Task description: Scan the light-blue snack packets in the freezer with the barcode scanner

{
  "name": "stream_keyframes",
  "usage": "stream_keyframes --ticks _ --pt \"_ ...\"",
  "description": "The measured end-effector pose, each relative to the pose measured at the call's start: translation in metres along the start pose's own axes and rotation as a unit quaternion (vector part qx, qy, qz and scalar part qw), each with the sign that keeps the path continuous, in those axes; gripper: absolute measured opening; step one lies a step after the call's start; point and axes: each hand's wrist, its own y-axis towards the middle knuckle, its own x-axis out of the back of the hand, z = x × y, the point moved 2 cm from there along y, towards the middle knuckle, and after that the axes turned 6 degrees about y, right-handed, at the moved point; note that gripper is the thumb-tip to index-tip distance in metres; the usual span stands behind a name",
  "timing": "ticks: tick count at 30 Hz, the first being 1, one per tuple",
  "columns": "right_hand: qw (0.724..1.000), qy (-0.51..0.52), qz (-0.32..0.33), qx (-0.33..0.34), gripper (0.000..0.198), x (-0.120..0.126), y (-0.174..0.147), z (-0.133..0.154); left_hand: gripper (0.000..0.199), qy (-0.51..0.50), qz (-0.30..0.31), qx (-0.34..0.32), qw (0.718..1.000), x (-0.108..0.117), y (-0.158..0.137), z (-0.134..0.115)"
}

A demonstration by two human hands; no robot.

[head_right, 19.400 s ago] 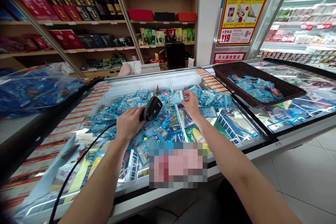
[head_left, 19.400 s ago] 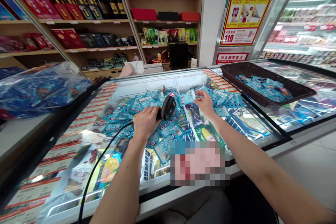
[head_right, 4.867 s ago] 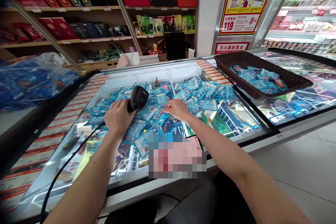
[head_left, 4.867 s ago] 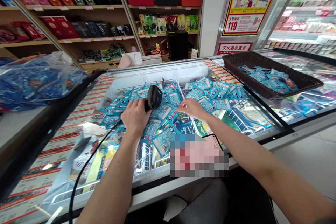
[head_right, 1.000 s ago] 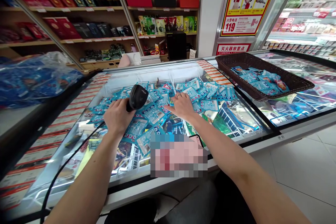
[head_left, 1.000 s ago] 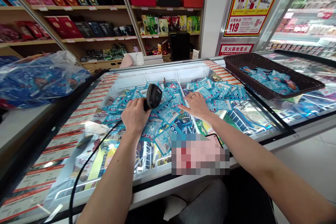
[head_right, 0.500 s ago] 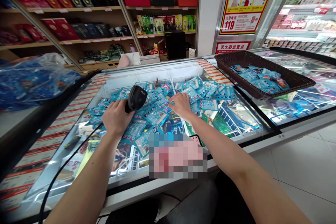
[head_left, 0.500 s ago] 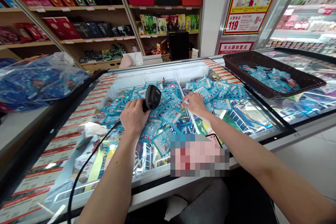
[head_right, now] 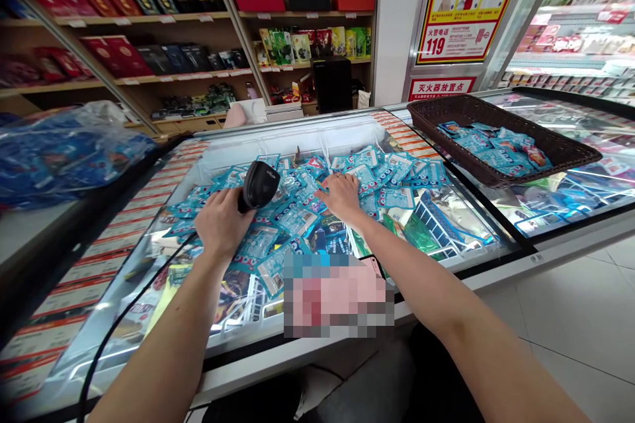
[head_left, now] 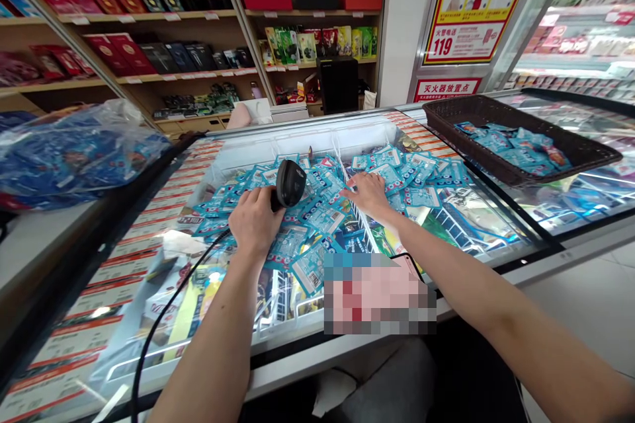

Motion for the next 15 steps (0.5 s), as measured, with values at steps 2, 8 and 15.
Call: stream_keyframes --ticks 2,8,15 --pt "1.0 0.023 -0.009 -0.011 0.025 0.003 0.002 -0.002 0.033 0.005 -0.004 -0.001 1.0 0.0 0.0 0.0" --pt "0.991 0.123 -0.06 -0.007 0.017 0.011 0.006 -0.009 0.029 0.011 -0.025 -0.009 1.0 0.001 0.0 0.0" --pt "0.984 0.133 -0.122 -0.002 0.02 0.019 0.005 -0.015 0.03 0.008 -0.026 -0.055 0.998 0.005 0.0 -0.005"
